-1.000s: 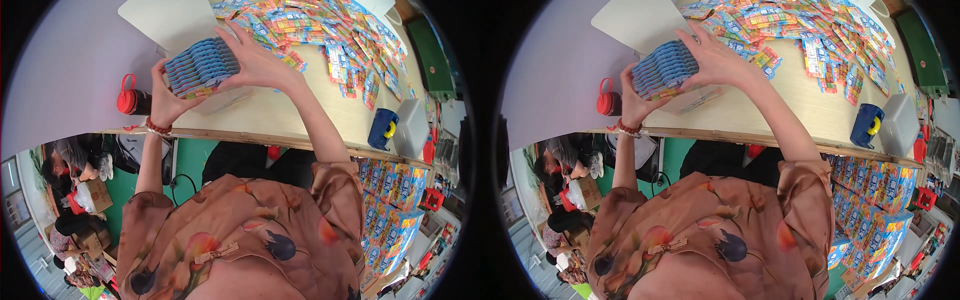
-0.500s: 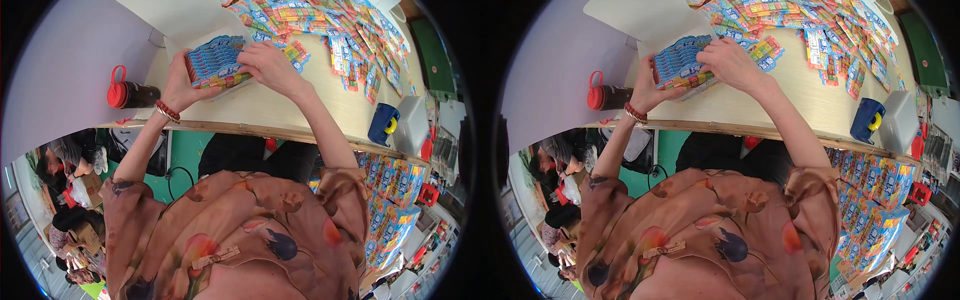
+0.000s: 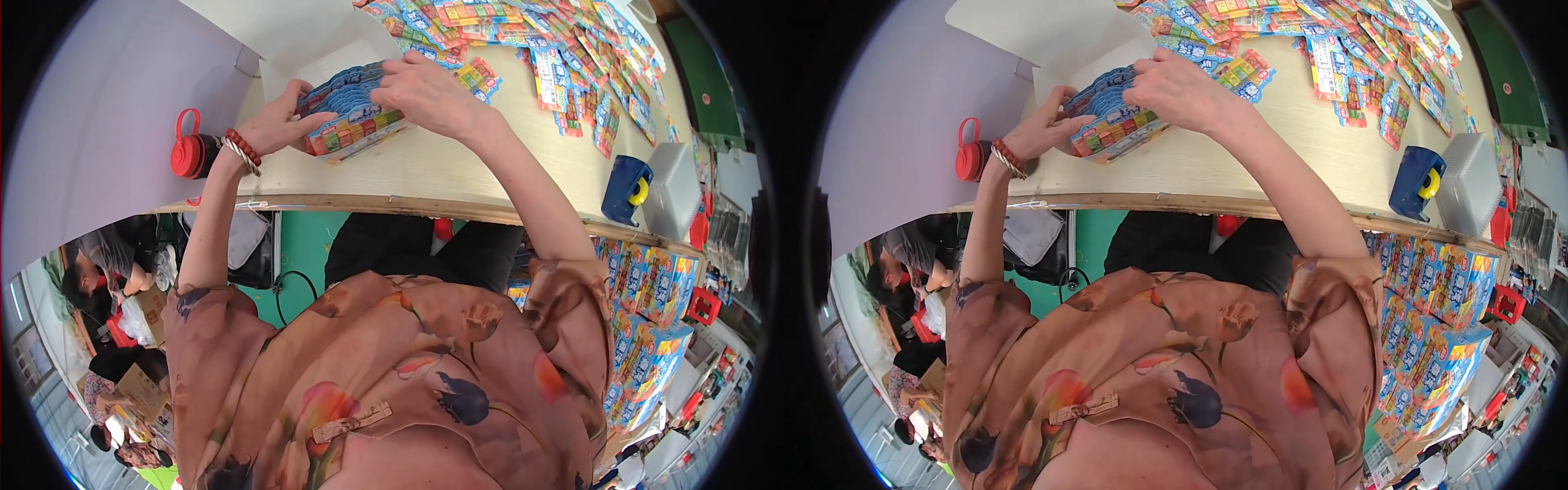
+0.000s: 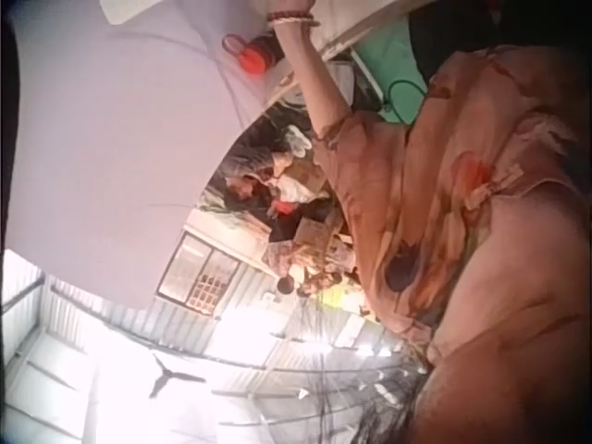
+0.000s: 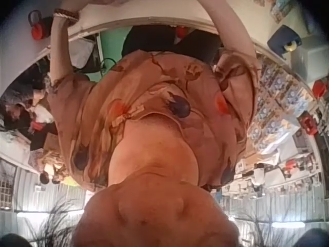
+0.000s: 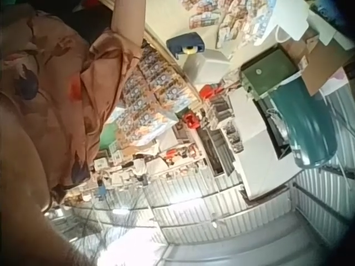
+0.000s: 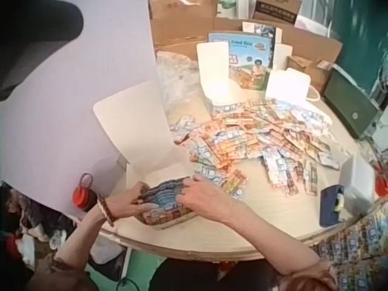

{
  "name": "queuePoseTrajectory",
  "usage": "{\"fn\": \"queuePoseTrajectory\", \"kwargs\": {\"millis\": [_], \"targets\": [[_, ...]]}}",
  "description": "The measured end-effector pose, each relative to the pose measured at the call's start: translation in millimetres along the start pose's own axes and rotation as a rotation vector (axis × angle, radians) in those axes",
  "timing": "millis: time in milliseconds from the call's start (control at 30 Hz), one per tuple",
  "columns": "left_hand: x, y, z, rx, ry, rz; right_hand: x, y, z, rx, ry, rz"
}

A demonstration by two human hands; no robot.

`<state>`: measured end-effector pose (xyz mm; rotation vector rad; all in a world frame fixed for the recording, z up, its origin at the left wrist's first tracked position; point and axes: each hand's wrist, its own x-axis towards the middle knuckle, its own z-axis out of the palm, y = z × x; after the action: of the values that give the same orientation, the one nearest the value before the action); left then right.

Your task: Organizing small product packets into cardboard display boxes.

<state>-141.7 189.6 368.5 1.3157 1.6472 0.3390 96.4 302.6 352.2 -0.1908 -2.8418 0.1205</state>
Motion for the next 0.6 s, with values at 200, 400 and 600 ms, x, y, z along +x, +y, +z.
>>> {"fn": "queuePoseTrajectory", "kwargs": {"millis": [200,400,600], "targets": [[14,0,-13,0.269,-0.053,0.064,10,-9,6,-0.066,-0.09,-0.026],[18,13,-25,0.356,-0.181,0.001,12,-14,0,0.056,-0.215,0.064],[21,9,-28,0.356,-0.212,0.025,20,-7,-4,0.318,-0.205,0.245]]}}
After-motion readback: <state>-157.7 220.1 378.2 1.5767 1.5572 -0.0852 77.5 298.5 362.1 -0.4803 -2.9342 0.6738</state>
